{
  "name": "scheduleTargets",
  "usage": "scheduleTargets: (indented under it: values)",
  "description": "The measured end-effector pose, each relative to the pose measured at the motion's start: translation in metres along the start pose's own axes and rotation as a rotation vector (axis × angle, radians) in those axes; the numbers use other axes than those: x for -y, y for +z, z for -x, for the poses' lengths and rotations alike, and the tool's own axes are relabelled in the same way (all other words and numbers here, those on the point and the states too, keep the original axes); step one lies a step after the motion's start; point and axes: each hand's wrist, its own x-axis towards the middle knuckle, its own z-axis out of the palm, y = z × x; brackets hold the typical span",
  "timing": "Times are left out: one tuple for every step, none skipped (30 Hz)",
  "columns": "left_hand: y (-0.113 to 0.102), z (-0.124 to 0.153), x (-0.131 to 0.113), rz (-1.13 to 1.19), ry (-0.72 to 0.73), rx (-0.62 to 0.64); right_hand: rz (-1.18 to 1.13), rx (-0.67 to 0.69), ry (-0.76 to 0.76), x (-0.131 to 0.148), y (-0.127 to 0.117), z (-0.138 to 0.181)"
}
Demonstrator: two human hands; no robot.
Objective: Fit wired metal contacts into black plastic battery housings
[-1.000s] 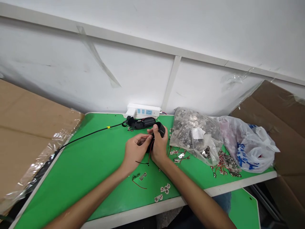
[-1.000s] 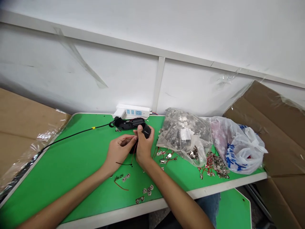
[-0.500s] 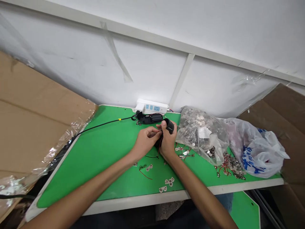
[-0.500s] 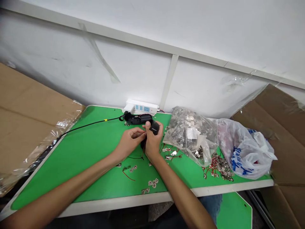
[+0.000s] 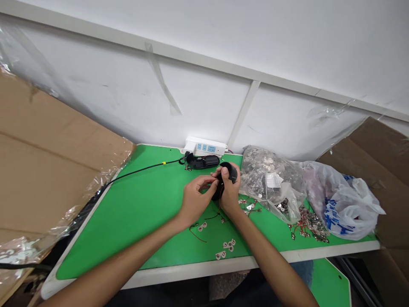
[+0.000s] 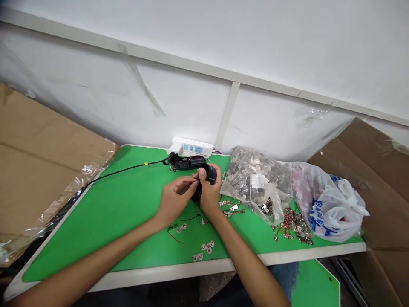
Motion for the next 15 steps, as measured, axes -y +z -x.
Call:
scheduleTargets:
  values:
    - [0.000, 0.000, 0.000, -0.023, 0.015, -0.002, 0.011, -0.001, 0.008, 0.000, 0.000, 0.000]
    - [0.000, -0.001, 0.001, -0.040, 0.026, -0.005, 0.024, -0.002, 0.018, 0.000, 0.000, 0.000]
    - [0.000, -0.001, 0.001, -0.049, 0.032, -0.009, 0.037, -0.003, 0.028, 0.000, -0.001, 0.000]
    - [0.000, -0.001, 0.002, -0.050, 0.031, -0.012, 0.046, -0.005, 0.035, 0.000, -0.001, 0.000]
    - [0.001, -0.001, 0.002, -0.043, 0.023, -0.012, 0.049, -0.005, 0.039, -0.001, -0.001, 0.001]
    - [0.002, -0.001, 0.003, -0.029, 0.009, -0.011, 0.049, -0.004, 0.038, -0.002, -0.001, 0.001]
    - [0.003, 0.000, 0.004, -0.009, -0.014, -0.009, 0.051, -0.002, 0.033, -0.003, -0.002, 0.001]
    - [0.004, 0.000, 0.004, 0.015, -0.042, -0.005, 0.056, -0.001, 0.028, -0.005, -0.002, 0.001]
    - [0.006, 0.001, 0.005, 0.039, -0.073, -0.003, 0.065, -0.004, 0.025, -0.007, -0.003, 0.001]
    - [0.007, 0.001, 0.004, 0.062, -0.103, -0.001, 0.077, -0.011, 0.023, -0.008, -0.004, 0.001]
    - [0.008, 0.002, 0.004, 0.080, -0.127, -0.002, 0.089, -0.021, 0.024, -0.010, -0.005, 0.001]
    - [0.009, 0.002, 0.003, 0.094, -0.144, -0.004, 0.097, -0.032, 0.027, -0.011, -0.005, 0.000]
    - [0.010, 0.001, 0.002, 0.104, -0.155, -0.004, 0.101, -0.041, 0.029, -0.011, -0.006, 0.000]
    - [0.010, 0.001, 0.000, 0.109, -0.159, -0.001, 0.104, -0.050, 0.029, -0.012, -0.006, -0.001]
    - [0.010, 0.000, -0.001, 0.111, -0.160, 0.005, 0.108, -0.055, 0.030, -0.012, -0.006, -0.001]
